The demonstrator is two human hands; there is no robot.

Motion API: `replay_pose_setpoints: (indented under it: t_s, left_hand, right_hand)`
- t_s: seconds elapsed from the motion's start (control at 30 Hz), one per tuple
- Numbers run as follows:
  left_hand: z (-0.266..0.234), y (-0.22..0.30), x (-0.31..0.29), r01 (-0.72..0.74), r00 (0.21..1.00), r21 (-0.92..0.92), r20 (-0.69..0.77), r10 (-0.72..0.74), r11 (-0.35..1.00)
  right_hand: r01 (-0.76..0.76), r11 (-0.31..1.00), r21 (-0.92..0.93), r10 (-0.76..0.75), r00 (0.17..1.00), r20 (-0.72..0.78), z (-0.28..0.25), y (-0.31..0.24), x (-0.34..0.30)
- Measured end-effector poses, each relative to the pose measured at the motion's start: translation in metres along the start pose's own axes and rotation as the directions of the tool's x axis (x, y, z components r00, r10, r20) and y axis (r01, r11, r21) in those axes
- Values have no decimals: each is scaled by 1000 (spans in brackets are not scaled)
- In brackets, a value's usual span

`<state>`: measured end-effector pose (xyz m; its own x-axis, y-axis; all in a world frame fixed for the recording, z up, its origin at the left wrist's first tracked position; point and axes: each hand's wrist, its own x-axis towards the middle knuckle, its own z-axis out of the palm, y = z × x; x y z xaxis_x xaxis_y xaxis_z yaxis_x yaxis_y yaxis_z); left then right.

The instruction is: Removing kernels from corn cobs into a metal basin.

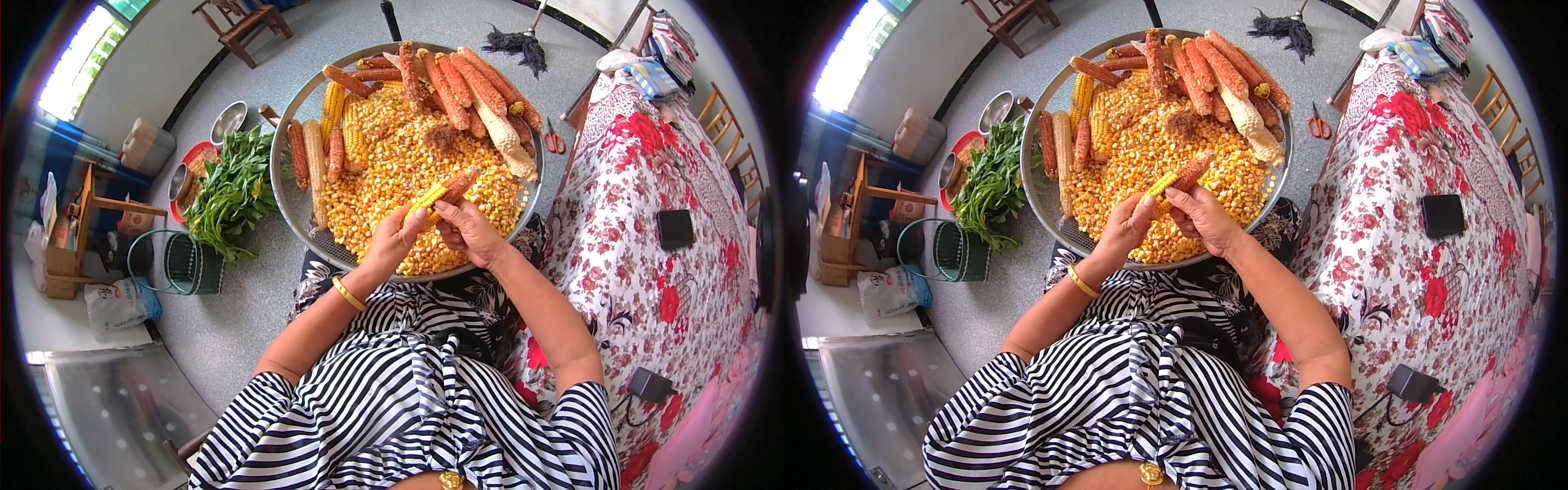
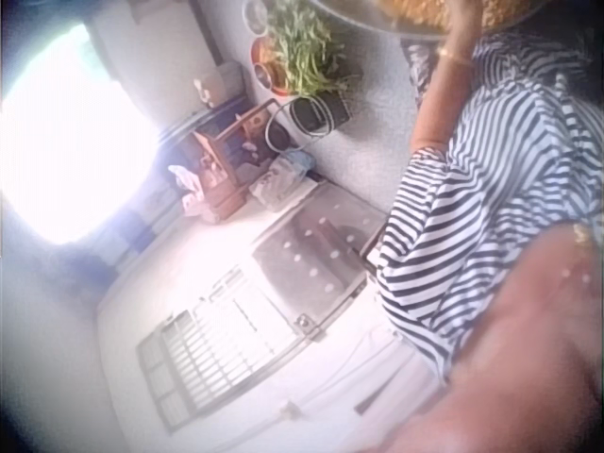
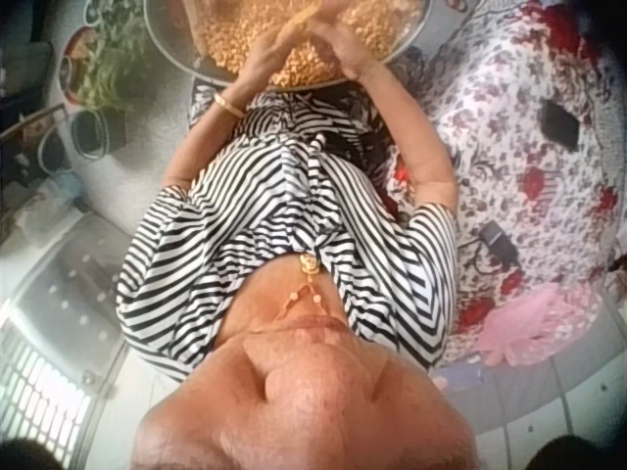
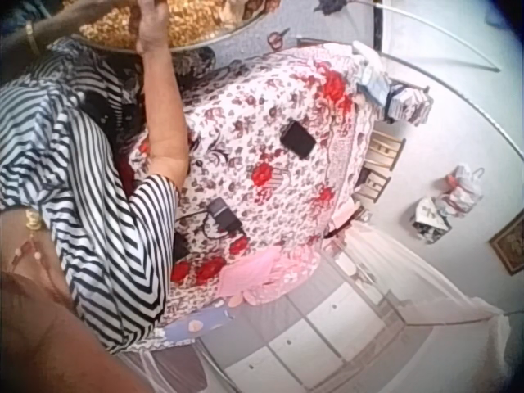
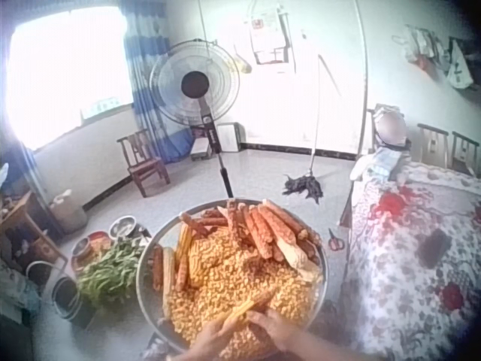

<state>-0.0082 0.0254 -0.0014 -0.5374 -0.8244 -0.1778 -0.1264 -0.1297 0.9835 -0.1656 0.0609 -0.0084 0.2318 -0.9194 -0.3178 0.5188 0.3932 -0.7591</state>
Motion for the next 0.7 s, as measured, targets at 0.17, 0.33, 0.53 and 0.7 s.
replay_pose_setpoints:
  t_s: [0.17,0.33,0.53,0.7]
  left_hand:
    - [0,15,-5,160,987,-219,63,-149,963]
    - [2,9,-4,65,998,-135,23,-62,989]
    - [2,10,-4,91,995,-216,-24,-98,972]
    - [-4,11,0,-48,995,-164,-91,33,985]
  right_hand:
    - [23,999,42,-22,999,-25,2,0,-1]
    - [14,999,41,-13,1000,-22,5,-4,-3]
    - [136,985,-109,-141,989,-47,-5,1,3]
    - [262,936,-234,-267,964,10,-6,-15,1]
